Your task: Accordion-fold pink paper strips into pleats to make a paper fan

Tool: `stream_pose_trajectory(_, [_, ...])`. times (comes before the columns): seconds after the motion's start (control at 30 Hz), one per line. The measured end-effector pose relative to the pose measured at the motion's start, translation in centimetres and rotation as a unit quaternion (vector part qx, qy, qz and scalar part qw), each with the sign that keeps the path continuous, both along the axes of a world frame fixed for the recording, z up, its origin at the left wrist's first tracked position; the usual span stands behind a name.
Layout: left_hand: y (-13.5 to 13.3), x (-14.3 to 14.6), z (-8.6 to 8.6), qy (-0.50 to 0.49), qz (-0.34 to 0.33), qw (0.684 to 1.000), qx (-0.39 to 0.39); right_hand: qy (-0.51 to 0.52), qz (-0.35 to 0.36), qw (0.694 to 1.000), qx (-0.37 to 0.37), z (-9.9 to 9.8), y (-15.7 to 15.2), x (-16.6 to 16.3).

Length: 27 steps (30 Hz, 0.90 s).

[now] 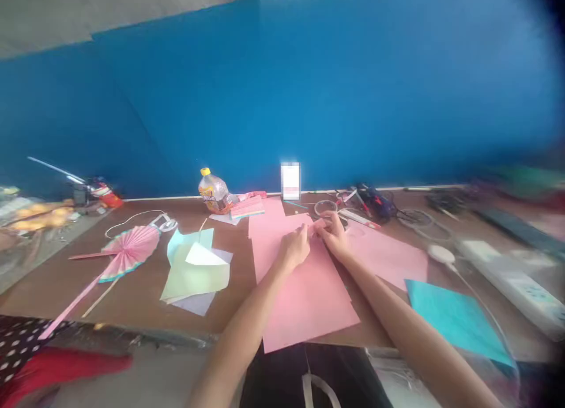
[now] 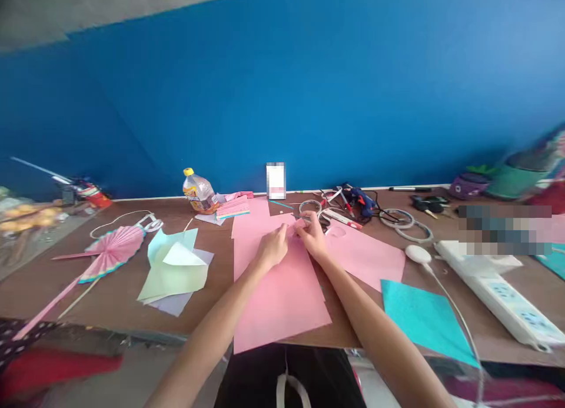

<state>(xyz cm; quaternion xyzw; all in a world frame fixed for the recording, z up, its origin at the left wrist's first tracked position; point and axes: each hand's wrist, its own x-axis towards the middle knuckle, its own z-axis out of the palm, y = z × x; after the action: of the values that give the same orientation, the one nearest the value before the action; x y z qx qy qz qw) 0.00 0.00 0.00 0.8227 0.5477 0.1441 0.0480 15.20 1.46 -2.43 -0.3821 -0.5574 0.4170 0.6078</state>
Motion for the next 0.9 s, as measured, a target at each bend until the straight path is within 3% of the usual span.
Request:
stream_pose_trajectory(0.27, [0.1,-0.3,-0.2,-0.047,-0.027,0.998,-0.025,-0.065,-0.011,0.998,-0.004,0.3,0.0,0.7])
stream_pose_trajectory(0.4, [0.5,-0.6,-0.5,-0.07,-0.006,0.997,-0.023,-0.036,-0.044,0.998,-0.034,0.5,0.1,1.1])
stream_pose_trajectory(0.53, [0.8,-0.8,-0.7,-0.137,-0.025,0.99,-0.004,0.03,-0.076,0.994,-0.071,0.0,0.6,1.6])
stream_pose_trajectory(0.7, [1.4,-1.1,-1.0,-0.175,-0.097,0.979,0.028,0.088,-0.063,0.989,-0.106,-0.5,1.1,2.1])
stream_pose_trajectory(0.9, [2.3,-1.3,-2.1,-0.283,-0.085,0.955,0.008,0.047,-0.031,0.994,-0.09,-0.3,1.1,2.7])
